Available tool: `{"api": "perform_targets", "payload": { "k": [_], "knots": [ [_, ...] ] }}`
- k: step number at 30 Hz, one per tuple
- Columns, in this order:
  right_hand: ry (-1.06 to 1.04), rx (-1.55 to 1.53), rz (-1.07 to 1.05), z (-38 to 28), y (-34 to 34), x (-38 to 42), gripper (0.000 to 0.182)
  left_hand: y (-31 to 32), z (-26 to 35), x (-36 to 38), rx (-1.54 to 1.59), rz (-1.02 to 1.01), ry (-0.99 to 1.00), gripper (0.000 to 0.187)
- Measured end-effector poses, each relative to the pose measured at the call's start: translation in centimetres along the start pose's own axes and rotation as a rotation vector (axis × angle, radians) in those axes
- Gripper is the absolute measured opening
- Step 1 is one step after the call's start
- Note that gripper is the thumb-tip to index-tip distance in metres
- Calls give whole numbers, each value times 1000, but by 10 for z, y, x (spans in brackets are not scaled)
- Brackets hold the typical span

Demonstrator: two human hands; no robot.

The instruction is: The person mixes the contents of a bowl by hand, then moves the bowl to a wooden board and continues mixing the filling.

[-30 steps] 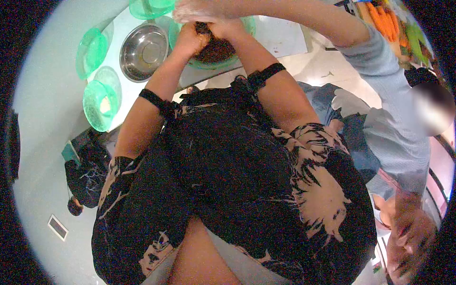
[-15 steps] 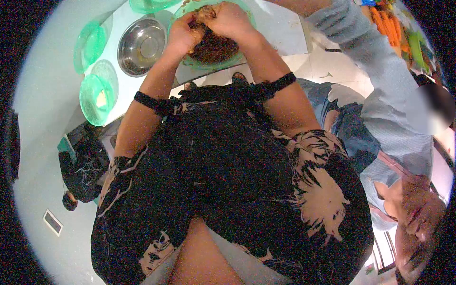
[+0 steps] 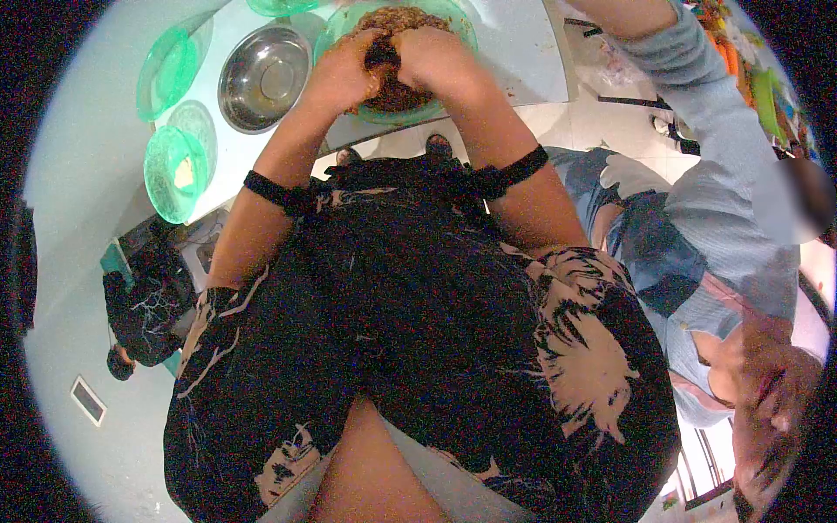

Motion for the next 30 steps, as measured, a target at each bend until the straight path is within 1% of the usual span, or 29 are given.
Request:
{"api": "perform_targets", "payload": {
  "k": [3,6,9,12,15,18,21,22,24,25,27,28,30],
  "knots": [
    [-14,-83,66,2,2,0,30,3,-2,2,-50,60,-4,52],
    [-157,-273,260,-2,-13,12,29,-5,-3,5,-4,101,19,50],
    [-121,-229,327,0,-17,10,34,-8,-5,6,14,112,6,50],
    [-151,-178,364,4,-16,10,32,-17,-3,9,-83,84,-22,49],
    [146,22,5,16,0,0,30,-15,6,9,-167,-135,-24,47],
    [-35,55,-47,7,3,-14,32,5,13,-2,-223,-269,97,47],
    [-158,-140,269,11,-9,-18,24,5,2,-9,1,-34,-21,43],
    [-195,-205,376,14,-13,-17,22,5,-2,-10,-52,-7,-45,40],
    [-50,-24,234,23,-12,-15,22,0,-5,-8,-161,44,-92,34],
    [21,66,163,25,-12,-14,22,2,-1,-8,-230,-110,-94,32],
    [80,143,-69,18,-5,-14,26,3,12,-8,-366,-418,-99,27],
    [108,183,-184,14,-4,-14,29,3,16,-9,-328,-440,-82,27],
    [37,-10,-55,17,0,-19,28,5,23,-12,-254,-482,-46,26]
  ]
}}
Point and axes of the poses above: each hand's wrist, its own x-axis away from the middle knuckle, its own y-axis out of the palm, z = x × y, the point moved 3 cm from there along -x, towards the middle knuckle, and after that the axes turned 15 degrees about -x, right-handed, at the moved point
